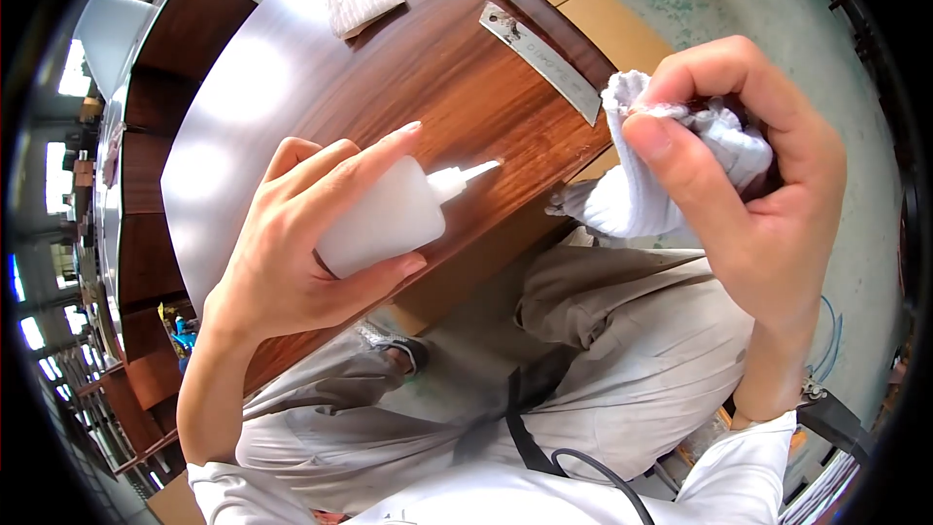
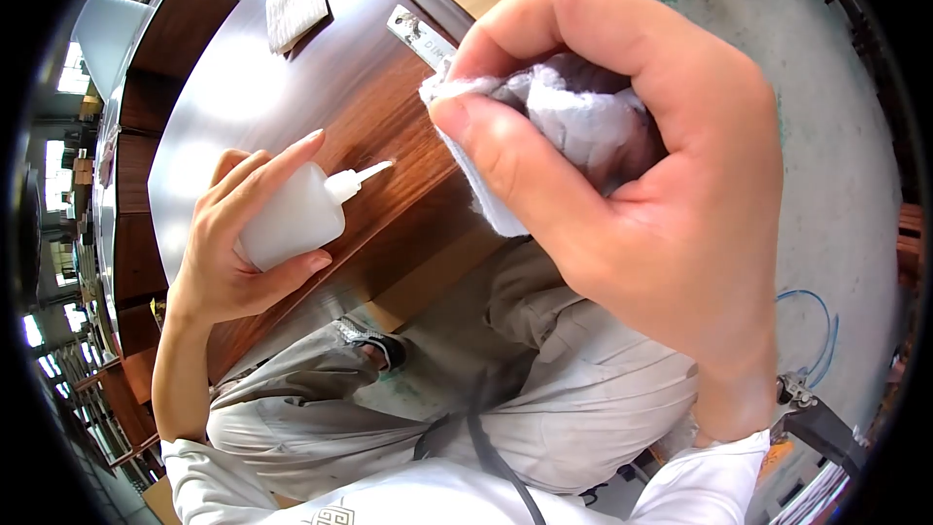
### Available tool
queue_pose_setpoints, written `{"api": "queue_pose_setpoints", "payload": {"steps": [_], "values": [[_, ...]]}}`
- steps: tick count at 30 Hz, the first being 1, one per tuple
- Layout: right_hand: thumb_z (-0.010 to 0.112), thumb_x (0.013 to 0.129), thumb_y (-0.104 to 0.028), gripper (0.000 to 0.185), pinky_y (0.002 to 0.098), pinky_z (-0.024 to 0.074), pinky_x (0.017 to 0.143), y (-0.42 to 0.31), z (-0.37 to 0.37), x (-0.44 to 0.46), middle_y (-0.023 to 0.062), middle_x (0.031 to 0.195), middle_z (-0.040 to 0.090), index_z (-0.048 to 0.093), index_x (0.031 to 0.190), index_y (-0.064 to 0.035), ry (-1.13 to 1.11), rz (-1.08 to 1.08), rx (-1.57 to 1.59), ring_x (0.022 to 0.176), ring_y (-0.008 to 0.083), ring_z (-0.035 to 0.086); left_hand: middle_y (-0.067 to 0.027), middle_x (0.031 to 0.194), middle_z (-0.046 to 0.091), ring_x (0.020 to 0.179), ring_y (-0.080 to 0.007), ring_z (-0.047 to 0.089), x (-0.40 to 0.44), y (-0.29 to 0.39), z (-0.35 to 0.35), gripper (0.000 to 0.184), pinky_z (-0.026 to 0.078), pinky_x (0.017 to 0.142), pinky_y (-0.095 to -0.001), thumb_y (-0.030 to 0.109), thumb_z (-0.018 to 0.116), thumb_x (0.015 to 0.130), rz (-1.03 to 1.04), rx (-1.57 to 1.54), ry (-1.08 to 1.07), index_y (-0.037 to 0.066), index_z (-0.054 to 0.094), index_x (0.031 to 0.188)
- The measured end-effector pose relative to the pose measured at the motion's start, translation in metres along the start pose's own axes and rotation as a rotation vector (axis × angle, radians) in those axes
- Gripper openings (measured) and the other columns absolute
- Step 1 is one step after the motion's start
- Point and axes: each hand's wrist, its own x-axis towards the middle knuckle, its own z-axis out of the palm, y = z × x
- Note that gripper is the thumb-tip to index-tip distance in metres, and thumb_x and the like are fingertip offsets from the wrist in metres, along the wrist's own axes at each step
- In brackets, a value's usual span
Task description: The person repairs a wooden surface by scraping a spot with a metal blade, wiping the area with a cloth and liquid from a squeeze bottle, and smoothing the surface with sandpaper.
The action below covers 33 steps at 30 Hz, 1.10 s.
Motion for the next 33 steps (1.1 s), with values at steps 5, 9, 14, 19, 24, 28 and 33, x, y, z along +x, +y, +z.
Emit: {"api": "queue_pose_setpoints", "payload": {"steps": [5,9,14,19,24,28,33], "values": [[0.08,0.097,-0.005,0.011,0.0207,0.045,0.073,-0.011,-0.016,0.014,-0.001,0.091,0.068,0.069,0.101,-0.002,-0.148,0.091,-0.148,0.08,0.0048,0.058,-0.0109,0.101,0.07,0.086,-0.0279,0.055,0.001,0.0,0.001,0.09,0.047,0.091,-0.0397,0.027,0.092,0.073,-0.022,-0.011,-0.008,-0.001,0.062,0.153],[0.08,0.097,-0.005,0.011,0.0208,0.0454,0.072,-0.012,-0.011,0.016,-0.0008,0.09,0.069,0.071,0.101,-0.0019,-0.18,0.127,-0.079,0.08,0.0051,0.059,-0.0112,0.102,0.07,0.086,-0.0274,0.055,-0.001,-0.002,0.002,0.089,0.047,0.09,-0.04,0.028,0.092,0.073,-0.018,-0.015,0.002,-0.002,0.063,0.152],[0.081,0.095,-0.003,0.009,0.0234,0.0501,0.071,-0.011,-0.005,0.021,0.0027,0.091,0.075,0.074,0.099,0.0002,-0.21,0.135,-0.2,0.08,0.0079,0.066,-0.0156,0.12,0.074,0.091,-0.0275,0.06,-0.003,-0.005,0.003,0.088,0.048,0.092,-0.0397,0.028,0.092,0.075,0.002,-0.06,0.046,-0.006,0.062,0.15],[0.084,0.09,-0.003,0.01,0.0277,0.0538,0.069,-0.007,0.009,0.035,0.01,0.092,0.078,0.078,0.098,0.0008,-0.286,-0.098,-0.426,0.076,0.0164,0.071,-0.0204,0.138,0.072,0.098,-0.0279,0.064,-0.013,-0.014,0.009,0.088,0.05,0.094,-0.0387,0.029,0.091,0.077,0.027,-0.125,0.141,-0.011,0.061,0.149],[0.083,0.09,-0.003,0.008,0.0298,0.0515,0.063,-0.018,0.017,0.037,0.0082,0.088,0.077,0.079,0.097,-0.0004,-0.413,-0.094,-0.562,0.072,0.0162,0.069,-0.0225,0.139,0.071,0.099,-0.027,0.065,-0.018,-0.017,0.008,0.089,0.05,0.094,-0.0384,0.031,0.091,0.077,0.033,-0.17,0.154,-0.013,0.06,0.148],[0.084,0.09,-0.003,0.007,0.0293,0.0505,0.062,-0.014,0.019,0.039,0.0073,0.088,0.076,0.08,0.095,-0.001,-0.394,-0.132,-0.558,0.071,0.0156,0.068,-0.0233,0.14,0.071,0.099,-0.0265,0.065,-0.02,-0.02,0.008,0.089,0.051,0.094,-0.0381,0.031,0.091,0.077,0.038,-0.192,0.168,-0.013,0.06,0.148],[0.085,0.089,-0.004,0.009,0.029,0.0517,0.065,-0.02,0.023,0.037,0.0075,0.088,0.076,0.08,0.096,-0.0005,-0.438,-0.102,-0.438,0.074,0.0154,0.07,-0.0235,0.141,0.07,0.101,-0.0267,0.066,-0.019,-0.022,0.008,0.09,0.052,0.093,-0.0379,0.032,0.091,0.077,0.051,-0.236,0.197,-0.013,0.06,0.148]]}}
